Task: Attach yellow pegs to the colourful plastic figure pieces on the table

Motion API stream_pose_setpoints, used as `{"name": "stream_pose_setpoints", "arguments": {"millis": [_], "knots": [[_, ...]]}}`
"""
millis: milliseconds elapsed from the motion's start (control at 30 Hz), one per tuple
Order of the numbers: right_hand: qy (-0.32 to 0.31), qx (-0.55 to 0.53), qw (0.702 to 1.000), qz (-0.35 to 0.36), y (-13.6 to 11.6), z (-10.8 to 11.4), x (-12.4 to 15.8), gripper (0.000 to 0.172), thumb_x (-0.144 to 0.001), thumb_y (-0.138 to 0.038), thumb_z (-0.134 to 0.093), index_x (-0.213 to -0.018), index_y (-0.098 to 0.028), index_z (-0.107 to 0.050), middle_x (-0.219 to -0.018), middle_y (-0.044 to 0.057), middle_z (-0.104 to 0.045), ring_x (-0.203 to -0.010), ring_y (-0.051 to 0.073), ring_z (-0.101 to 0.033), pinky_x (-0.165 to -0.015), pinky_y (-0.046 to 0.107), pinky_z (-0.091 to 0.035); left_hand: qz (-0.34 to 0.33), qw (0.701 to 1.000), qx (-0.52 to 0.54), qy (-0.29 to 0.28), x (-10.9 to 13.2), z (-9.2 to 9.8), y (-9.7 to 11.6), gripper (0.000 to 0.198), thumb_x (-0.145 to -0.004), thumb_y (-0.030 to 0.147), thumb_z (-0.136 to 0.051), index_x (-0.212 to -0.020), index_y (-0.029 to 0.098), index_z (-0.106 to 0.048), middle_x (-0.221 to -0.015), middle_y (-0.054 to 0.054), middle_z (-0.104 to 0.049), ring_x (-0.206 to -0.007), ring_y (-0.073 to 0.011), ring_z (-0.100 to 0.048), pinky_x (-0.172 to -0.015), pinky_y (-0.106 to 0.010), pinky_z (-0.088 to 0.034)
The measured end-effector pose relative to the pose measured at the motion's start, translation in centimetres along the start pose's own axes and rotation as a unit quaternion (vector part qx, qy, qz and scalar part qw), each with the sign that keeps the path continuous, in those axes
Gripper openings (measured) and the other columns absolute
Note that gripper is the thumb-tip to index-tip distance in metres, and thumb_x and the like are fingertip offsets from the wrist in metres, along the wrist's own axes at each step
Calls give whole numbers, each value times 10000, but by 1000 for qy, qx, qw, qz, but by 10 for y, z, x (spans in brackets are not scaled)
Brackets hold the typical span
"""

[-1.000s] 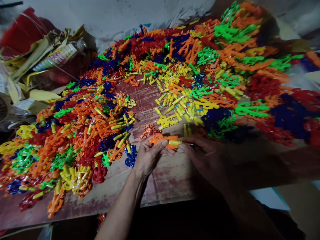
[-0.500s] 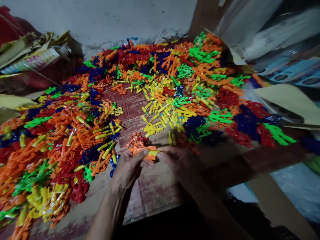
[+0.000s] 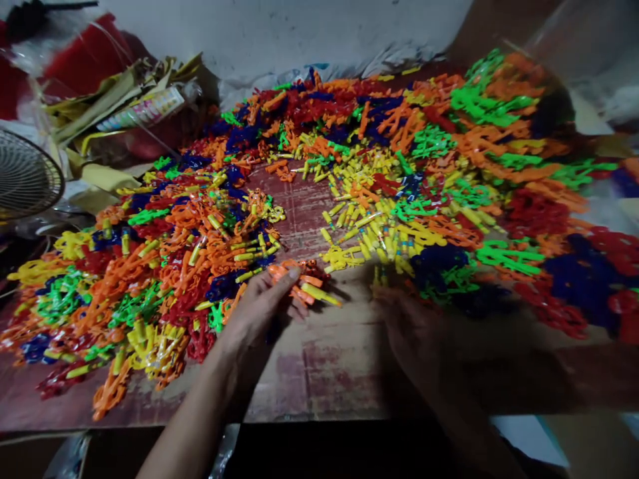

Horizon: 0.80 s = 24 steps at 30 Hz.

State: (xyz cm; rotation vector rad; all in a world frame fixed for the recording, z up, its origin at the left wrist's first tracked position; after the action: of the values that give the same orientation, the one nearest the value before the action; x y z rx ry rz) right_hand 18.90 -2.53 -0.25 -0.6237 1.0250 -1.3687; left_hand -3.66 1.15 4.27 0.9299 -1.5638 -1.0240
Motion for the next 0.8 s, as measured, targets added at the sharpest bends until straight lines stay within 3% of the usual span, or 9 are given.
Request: {"name": "stream_pose_setpoints", "arguments": {"millis": [100,200,267,300,367,467,533,667,800], "knots": [[47,205,976,63,9,5,-13,234,-928,-341,-561,-904,-168,-717,-842,108,-704,-820,255,-645,-793,380,-476,-76,956,-226,173,5,48,61,464,-825,586,-678,-788,124,-704,-643,-77,-678,-530,-165,-601,-520,-272,-497],[48,403,910,83,7,-1,-23,178,-939,-286,-553,-900,-161,-673,-868,118,-683,-858,273,-618,-792,391,-418,-137,740,-476,454,9,96,117,563,-781,515,-748,-1171,122,-642,-1020,-132,-729,-917,-320,-672,-799,-459,-542],[26,462,884,69,2,-7,-28,138,-926,-272,-583,-894,-156,-652,-869,126,-679,-861,288,-616,-774,397,-393,-188,608,-560,531,6,103,130,699,-797,504,-721,-1333,96,-533,-1256,-178,-651,-1168,-424,-569,-964,-601,-450],[13,476,877,62,-2,-9,-29,126,-917,-266,-599,-883,-153,-645,-868,133,-678,-863,298,-619,-768,404,-386,-220,579,-574,536,1,98,126,666,-826,484,-688,-1337,88,-528,-1294,-183,-627,-1212,-432,-537,-1000,-617,-419],[-15,486,872,54,-7,-13,-32,99,-895,-242,-624,-851,-154,-637,-864,142,-677,-872,319,-625,-767,422,-381,-285,603,-570,481,-12,71,102,437,-887,391,-619,-1222,111,-615,-1210,-151,-668,-1144,-361,-588,-989,-540,-455],[-34,466,882,57,-7,-13,-34,67,-878,-177,-605,-814,-164,-619,-840,136,-680,-874,325,-635,-779,431,-392,-292,738,-573,204,-45,5,47,204,-946,300,-538,-953,177,-700,-955,-76,-724,-899,-228,-657,-856,-359,-516],[-13,405,912,66,-2,-8,-34,66,-882,-174,-582,-823,-173,-611,-807,113,-685,-822,293,-642,-763,409,-413,-266,748,-602,92,-61,-30,21,190,-942,269,-545,-951,176,-710,-985,-92,-715,-948,-238,-645,-872,-345,-501],[66,168,983,29,9,10,-26,132,-883,-325,-597,-912,-196,-606,-750,48,-668,-666,202,-623,-637,314,-456,-191,752,-618,125,-71,-32,17,248,-976,257,-464,-1007,159,-690,-974,-113,-704,-904,-238,-656,-803,-325,-491],[20,-4,999,-42,10,6,-16,146,-868,-356,-607,-925,-223,-588,-748,17,-635,-649,176,-613,-593,279,-483,-71,759,-635,120,-55,-10,12,333,-894,473,-642,-1040,175,-679,-943,-105,-710,-885,-270,-668,-769,-339,-500]]}}
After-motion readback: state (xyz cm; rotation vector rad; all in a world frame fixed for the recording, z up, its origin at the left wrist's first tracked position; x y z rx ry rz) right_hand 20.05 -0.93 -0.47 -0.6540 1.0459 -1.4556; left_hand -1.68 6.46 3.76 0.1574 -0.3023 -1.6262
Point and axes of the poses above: each hand's wrist, its own x-axis away from the middle knuckle, its own z-axis out of the back of the hand, y = z × x, the point moved 3 cm from there along -x, towards the middle knuckle
